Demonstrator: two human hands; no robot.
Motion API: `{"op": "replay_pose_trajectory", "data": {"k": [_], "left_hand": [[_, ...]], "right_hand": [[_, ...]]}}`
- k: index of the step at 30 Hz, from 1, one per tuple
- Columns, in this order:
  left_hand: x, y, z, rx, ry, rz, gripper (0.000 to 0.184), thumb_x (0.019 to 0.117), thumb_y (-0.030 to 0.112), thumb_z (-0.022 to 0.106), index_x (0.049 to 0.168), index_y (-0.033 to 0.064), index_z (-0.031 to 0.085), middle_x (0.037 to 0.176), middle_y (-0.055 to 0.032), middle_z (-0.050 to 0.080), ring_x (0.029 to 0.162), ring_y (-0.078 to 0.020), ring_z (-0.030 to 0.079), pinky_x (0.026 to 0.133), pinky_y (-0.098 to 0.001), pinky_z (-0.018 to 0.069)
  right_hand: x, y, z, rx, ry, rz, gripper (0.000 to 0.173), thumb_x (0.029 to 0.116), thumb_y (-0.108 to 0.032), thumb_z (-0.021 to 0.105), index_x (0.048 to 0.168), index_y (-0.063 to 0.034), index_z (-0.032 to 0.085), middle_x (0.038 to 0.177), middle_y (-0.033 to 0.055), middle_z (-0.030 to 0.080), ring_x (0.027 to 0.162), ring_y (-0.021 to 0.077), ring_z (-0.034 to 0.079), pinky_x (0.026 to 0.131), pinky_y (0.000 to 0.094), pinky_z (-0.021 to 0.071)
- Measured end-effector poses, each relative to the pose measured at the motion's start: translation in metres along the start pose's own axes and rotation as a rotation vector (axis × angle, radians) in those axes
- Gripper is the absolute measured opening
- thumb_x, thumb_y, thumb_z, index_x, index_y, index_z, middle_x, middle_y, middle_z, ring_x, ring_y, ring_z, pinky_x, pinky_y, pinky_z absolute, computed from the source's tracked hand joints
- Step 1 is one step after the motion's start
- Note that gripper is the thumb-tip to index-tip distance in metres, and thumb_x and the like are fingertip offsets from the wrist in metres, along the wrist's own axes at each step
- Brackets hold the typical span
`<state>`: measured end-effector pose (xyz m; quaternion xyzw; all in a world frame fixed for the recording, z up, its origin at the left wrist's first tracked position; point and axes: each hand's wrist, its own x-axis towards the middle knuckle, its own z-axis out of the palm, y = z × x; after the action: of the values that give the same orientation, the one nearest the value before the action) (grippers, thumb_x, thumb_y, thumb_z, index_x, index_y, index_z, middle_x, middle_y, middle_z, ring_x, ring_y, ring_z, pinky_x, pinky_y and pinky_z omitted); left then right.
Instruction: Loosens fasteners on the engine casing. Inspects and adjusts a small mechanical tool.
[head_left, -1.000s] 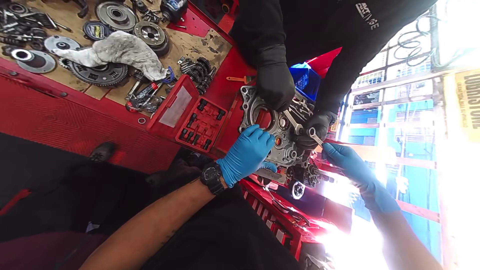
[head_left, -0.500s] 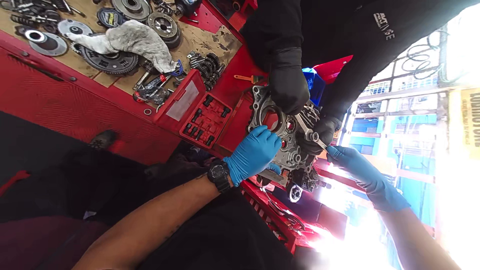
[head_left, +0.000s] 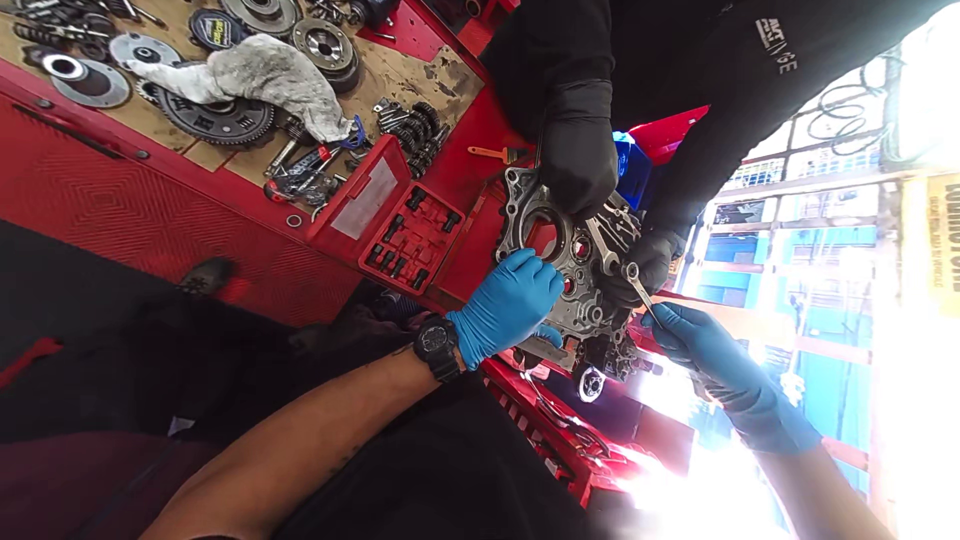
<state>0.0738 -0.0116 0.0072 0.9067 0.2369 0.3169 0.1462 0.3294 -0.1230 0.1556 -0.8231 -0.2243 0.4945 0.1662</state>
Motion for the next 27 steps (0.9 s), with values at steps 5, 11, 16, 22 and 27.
{"op": "replay_pose_trajectory", "data": {"k": [5,11,16,22,27], "left_hand": [[0.000,0.000,0.001,0.002,0.012,0.002,0.083,0.0743,0.083,0.062,0.105,0.0064,0.070,0.088,-0.0069,0.070,0.087,-0.0264,0.068,0.101,-0.0429,0.0484],[0.001,-0.003,0.000,-0.006,0.007,0.012,0.080,0.0746,0.080,0.065,0.106,0.0067,0.070,0.090,-0.0069,0.070,0.090,-0.0266,0.068,0.103,-0.0428,0.0473],[0.005,-0.007,-0.002,-0.012,-0.009,0.020,0.080,0.0738,0.079,0.066,0.106,0.0064,0.070,0.090,-0.0078,0.070,0.090,-0.0270,0.068,0.103,-0.0435,0.0471],[0.004,-0.006,-0.002,-0.013,-0.019,0.015,0.081,0.0740,0.080,0.065,0.107,0.0061,0.070,0.091,-0.0081,0.070,0.090,-0.0270,0.068,0.103,-0.0431,0.0470],[0.005,-0.006,-0.001,-0.011,-0.021,0.013,0.082,0.0752,0.081,0.063,0.106,0.0059,0.070,0.090,-0.0081,0.070,0.090,-0.0270,0.068,0.103,-0.0435,0.0472]], "right_hand": [[0.001,-0.001,-0.001,-0.007,-0.016,0.018,0.033,0.1106,-0.027,0.037,0.099,-0.0109,0.063,0.056,-0.0075,0.042,0.040,-0.0001,0.032,0.037,0.0153,0.0274],[0.000,-0.001,0.000,0.001,-0.021,0.027,0.035,0.1110,-0.027,0.036,0.098,-0.0110,0.063,0.056,-0.0079,0.041,0.039,-0.0005,0.031,0.036,0.0150,0.0268],[-0.001,0.001,0.004,0.058,-0.032,0.036,0.035,0.1113,-0.028,0.034,0.098,-0.0108,0.062,0.056,-0.0076,0.040,0.039,-0.0003,0.031,0.036,0.0152,0.0281],[-0.004,0.003,0.009,0.115,-0.030,0.040,0.035,0.1118,-0.028,0.034,0.096,-0.0108,0.061,0.057,-0.0073,0.042,0.040,-0.0005,0.034,0.036,0.0146,0.0298],[-0.006,0.002,0.011,0.127,-0.031,0.038,0.035,0.1116,-0.027,0.034,0.098,-0.0104,0.062,0.058,-0.0073,0.043,0.040,-0.0007,0.034,0.035,0.0143,0.0292]]}}
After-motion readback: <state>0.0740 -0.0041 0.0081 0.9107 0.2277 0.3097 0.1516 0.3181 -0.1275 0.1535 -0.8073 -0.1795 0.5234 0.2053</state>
